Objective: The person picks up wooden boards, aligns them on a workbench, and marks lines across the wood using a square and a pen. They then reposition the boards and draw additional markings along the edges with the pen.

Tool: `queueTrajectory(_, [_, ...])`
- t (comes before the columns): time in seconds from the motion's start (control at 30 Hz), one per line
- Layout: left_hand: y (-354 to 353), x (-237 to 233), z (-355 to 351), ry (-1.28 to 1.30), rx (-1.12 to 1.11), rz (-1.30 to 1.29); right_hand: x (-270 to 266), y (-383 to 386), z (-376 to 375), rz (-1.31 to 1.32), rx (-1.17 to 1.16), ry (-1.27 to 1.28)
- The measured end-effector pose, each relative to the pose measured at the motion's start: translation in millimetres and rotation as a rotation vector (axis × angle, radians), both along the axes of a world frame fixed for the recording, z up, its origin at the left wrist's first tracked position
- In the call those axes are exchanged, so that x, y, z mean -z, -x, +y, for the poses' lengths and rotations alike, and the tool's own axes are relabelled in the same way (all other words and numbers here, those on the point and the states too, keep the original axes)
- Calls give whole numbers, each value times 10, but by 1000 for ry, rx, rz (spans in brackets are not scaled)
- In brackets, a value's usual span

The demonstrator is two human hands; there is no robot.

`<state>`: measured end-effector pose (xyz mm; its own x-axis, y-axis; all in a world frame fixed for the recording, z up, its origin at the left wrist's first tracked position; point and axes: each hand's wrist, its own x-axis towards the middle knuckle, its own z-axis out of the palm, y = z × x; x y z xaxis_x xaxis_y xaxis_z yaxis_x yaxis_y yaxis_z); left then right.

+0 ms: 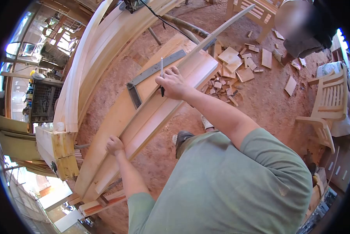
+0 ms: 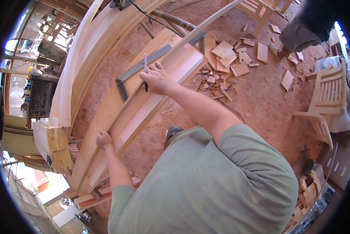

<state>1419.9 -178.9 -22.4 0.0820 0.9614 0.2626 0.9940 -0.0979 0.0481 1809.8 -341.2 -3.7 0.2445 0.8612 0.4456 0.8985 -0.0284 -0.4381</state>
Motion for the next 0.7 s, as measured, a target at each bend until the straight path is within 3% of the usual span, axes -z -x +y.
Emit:
queueTrajectory(0.33, [-23, -36, -41, 23, 1, -42, -53, -7, -25, 60, -9, -4])
queueTrajectory(0.43, [15, 49, 13, 0, -28, -51, -119, -70, 57, 71, -35, 84])
queueTrajectory(0.5, [50, 137, 42, -19, -30, -36, -222, -141, 161, 24, -53, 393])
queueTrajectory(0.57, [69, 193, 55, -24, -8, -15, -266, -194, 240, -20, -127, 375])
queueTrajectory(0.7, [-68, 58, -49, 40, 14, -65, -342, -152, 496, 15, -209, 611])
